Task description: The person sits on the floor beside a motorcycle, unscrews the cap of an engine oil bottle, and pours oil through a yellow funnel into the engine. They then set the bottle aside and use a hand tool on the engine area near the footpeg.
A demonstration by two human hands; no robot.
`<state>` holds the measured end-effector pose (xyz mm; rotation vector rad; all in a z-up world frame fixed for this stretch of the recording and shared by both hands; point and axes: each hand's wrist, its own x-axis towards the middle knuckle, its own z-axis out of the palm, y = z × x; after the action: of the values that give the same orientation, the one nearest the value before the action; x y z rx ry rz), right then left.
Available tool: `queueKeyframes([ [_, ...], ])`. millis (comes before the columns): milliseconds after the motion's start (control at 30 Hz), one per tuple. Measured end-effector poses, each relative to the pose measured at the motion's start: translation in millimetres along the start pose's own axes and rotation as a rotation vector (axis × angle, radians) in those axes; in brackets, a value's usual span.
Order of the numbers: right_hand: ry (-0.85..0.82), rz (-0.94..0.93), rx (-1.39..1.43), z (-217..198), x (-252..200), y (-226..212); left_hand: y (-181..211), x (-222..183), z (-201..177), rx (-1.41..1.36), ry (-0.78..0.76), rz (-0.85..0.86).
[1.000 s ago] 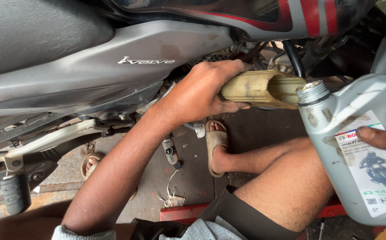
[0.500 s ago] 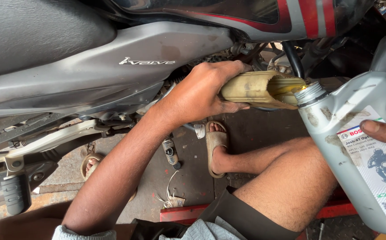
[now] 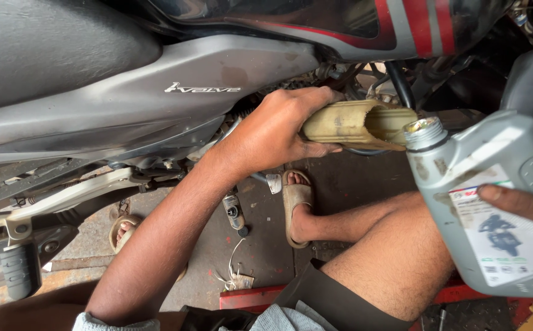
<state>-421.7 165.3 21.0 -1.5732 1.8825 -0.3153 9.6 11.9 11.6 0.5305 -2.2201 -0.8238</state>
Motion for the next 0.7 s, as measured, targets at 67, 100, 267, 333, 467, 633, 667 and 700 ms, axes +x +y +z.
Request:
queueKeyframes([
  [67,0.018,-0.027,-0.075,6.0,-13.8,-26.1,1.2,-1.4,-2.2,-0.004,0.007,0.006],
  [100,0.053,-0.066,0.042,10.6,-20.7,-36.3,1.5,-1.4,-3.2,0.001,-0.01,-0.011],
  [267,0.155,-0.098,0.239,14.9,-41.8,-107.3,2.1,8.0,0.3,0.032,-0.062,-0.034],
  [333,0.17,-0.197,0.249,17.1,-42.6,-142.9,4.0,9.7,0.7,0.111,-0.059,-0.161],
  [467,0.252,-0.276,0.18,15.4,-48.2,-150.1,18.8,20.2,2.7,0.061,-0.072,-0.282],
  [633,0.274,-0.307,0.184,19.7,-49.6,-153.9,10.3,14.2,4.2,0.003,-0.074,-0.428],
  [667,0.267,-0.313,0.19,21.8,-48.7,-153.6,14.4,14.7,2.2,0.011,-0.072,-0.436],
  [700,0.268,-0.306,0.198,24.1,-47.7,-153.5,18.4,15.2,0.1,0.033,-0.076,-0.449],
])
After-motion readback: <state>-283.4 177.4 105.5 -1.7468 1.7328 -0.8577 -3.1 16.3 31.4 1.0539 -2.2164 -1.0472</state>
